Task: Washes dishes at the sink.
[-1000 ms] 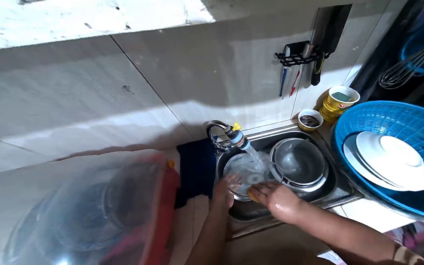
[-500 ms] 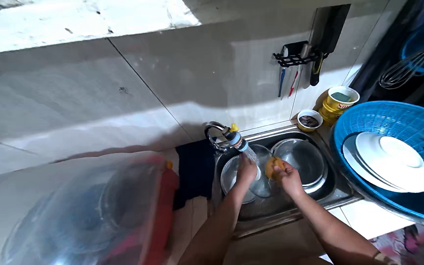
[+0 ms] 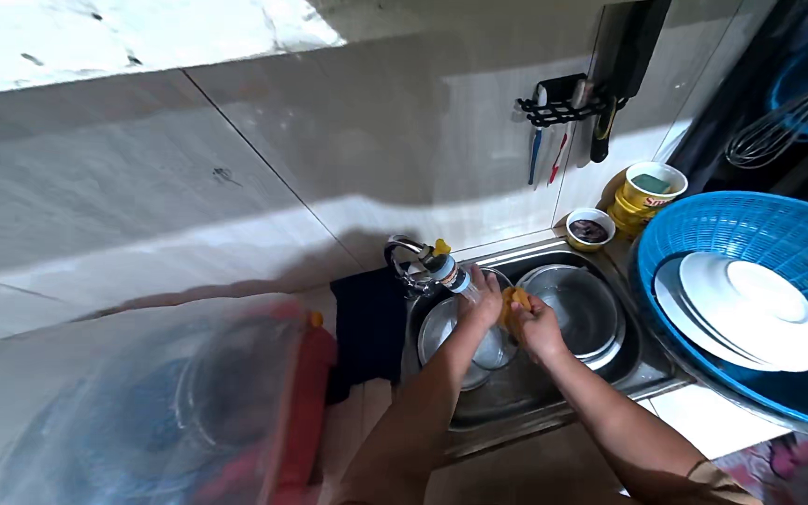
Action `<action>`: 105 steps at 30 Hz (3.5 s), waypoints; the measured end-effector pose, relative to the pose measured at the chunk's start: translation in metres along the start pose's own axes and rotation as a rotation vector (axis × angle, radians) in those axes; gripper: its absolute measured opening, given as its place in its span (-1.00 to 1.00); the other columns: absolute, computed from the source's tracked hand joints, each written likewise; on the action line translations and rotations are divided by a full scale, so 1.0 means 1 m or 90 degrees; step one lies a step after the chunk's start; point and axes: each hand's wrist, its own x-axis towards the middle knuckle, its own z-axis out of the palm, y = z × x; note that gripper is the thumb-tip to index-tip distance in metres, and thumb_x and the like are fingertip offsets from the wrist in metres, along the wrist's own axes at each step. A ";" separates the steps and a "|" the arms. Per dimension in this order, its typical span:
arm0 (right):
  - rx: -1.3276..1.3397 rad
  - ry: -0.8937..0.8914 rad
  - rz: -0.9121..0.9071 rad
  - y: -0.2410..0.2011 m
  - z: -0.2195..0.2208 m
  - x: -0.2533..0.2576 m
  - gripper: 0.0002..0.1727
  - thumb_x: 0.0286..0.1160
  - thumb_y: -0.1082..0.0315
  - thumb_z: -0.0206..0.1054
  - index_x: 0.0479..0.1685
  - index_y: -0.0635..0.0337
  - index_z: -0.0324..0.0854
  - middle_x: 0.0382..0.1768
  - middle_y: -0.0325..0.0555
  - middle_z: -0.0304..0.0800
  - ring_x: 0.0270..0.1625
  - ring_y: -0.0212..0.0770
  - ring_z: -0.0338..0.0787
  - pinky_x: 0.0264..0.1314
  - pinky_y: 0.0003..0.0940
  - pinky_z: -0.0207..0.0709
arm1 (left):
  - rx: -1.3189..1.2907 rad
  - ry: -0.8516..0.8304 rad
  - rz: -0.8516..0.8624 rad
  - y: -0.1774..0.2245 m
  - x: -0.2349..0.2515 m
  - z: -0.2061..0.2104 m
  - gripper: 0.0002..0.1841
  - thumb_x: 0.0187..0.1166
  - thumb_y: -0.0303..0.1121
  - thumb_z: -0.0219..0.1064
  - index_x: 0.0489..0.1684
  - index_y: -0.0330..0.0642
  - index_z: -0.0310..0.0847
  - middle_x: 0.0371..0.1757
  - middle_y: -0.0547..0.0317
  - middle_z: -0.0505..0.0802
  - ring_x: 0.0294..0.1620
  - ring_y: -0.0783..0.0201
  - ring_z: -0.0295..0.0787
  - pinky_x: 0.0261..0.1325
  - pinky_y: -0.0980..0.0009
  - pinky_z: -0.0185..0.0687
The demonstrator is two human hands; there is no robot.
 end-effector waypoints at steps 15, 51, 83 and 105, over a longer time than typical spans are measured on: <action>0.305 0.081 0.103 0.016 0.009 0.000 -0.67 0.82 0.24 0.10 0.33 0.21 0.57 -0.06 -0.03 0.87 -0.06 -0.21 0.88 0.02 -0.17 0.81 | -0.022 0.055 0.299 -0.025 -0.075 0.053 -0.44 0.85 -0.04 -0.20 0.85 0.32 0.19 0.89 0.55 0.20 0.93 0.32 -0.15 0.90 -0.02 -0.05; 0.356 0.074 0.139 0.048 0.014 -0.004 -0.67 0.82 0.19 0.12 0.28 0.18 0.61 -0.16 -0.02 0.86 -0.20 -0.20 0.86 -0.11 -0.18 0.80 | 0.217 -0.022 0.340 -0.022 -0.060 0.025 -0.41 0.84 -0.01 -0.23 0.89 0.26 0.09 0.89 0.47 0.21 0.90 0.28 -0.02 0.84 0.03 0.09; 0.088 0.137 0.281 0.082 -0.064 0.044 -0.46 0.86 -0.07 -0.10 0.36 0.16 0.56 0.01 0.16 0.76 -0.12 0.05 0.79 -0.15 0.11 0.68 | -0.715 -0.230 -0.133 0.002 -0.044 -0.057 -0.53 0.94 -0.22 -0.17 0.73 -0.18 0.20 0.10 -0.19 0.89 -0.13 0.00 0.93 -0.12 0.19 0.84; -0.604 0.147 -0.201 0.136 -0.139 -0.022 -0.55 0.67 0.21 0.18 0.51 -0.35 0.55 0.40 -0.27 0.71 0.47 -0.19 0.68 0.57 -0.08 0.57 | -0.699 -0.069 -0.176 0.007 -0.082 -0.089 -0.66 0.88 -0.38 -0.07 0.44 -0.36 0.39 0.00 -0.15 0.90 -0.23 0.11 0.92 -0.17 0.30 0.85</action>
